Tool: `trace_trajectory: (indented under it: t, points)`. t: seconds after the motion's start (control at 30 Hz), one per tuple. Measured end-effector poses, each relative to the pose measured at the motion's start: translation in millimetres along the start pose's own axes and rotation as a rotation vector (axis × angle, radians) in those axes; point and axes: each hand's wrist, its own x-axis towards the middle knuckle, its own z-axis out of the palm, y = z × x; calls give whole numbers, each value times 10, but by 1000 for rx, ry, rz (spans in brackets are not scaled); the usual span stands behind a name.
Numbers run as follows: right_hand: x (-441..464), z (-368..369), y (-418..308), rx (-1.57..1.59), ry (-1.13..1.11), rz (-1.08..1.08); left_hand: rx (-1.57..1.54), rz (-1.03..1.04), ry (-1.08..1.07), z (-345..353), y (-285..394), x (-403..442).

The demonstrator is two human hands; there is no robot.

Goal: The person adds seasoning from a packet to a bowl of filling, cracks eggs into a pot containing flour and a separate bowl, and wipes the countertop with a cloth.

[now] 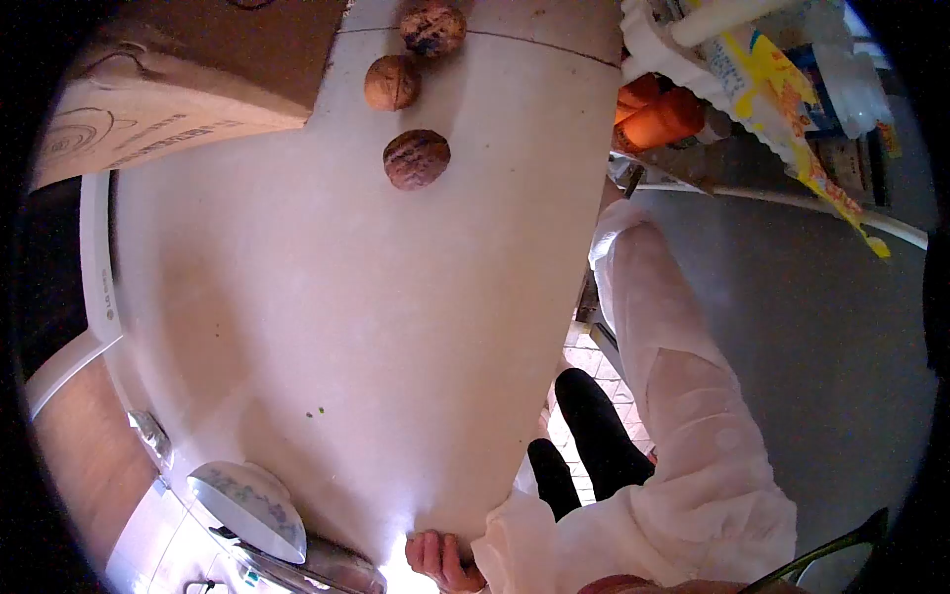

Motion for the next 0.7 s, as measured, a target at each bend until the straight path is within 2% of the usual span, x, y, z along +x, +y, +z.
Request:
trace_trajectory:
  t: [0.13, 0.27, 0.37, 0.4, 0.43, 0.53, 0.6, 0.67, 0.7]
  points:
    - [15, -98, 12, -32, -30, -16, 32, -5, -72, -45, -106, -201]
    - [67, -216, 87, -54, -70, -54, -34, 27, 15, -25, 31, 76]
    - [70, -175, 248, 22, 34, -54, -69, 15, -16, -48, 61, 114]
    - [137, -48, 338, 127, 128, -23, -113, 51, 49, -23, 66, 162]
    - [208, 86, 430, 233, 226, -2, -122, 52, 28, -21, 84, 205]
    - [151, 243, 531, 977, 452, 41, -120, 22, 4, -117, 155, 229]
    - [417, 372, 707, 868, 401, 208, -129, 29, -6, -149, 163, 243]
    - [-110, -48, 689, 316, 507, -12, -173, 16, -19, -162, 188, 281]
    - [40, 62, 752, 539, 493, -79, -189, -2, -28, -191, 197, 275]
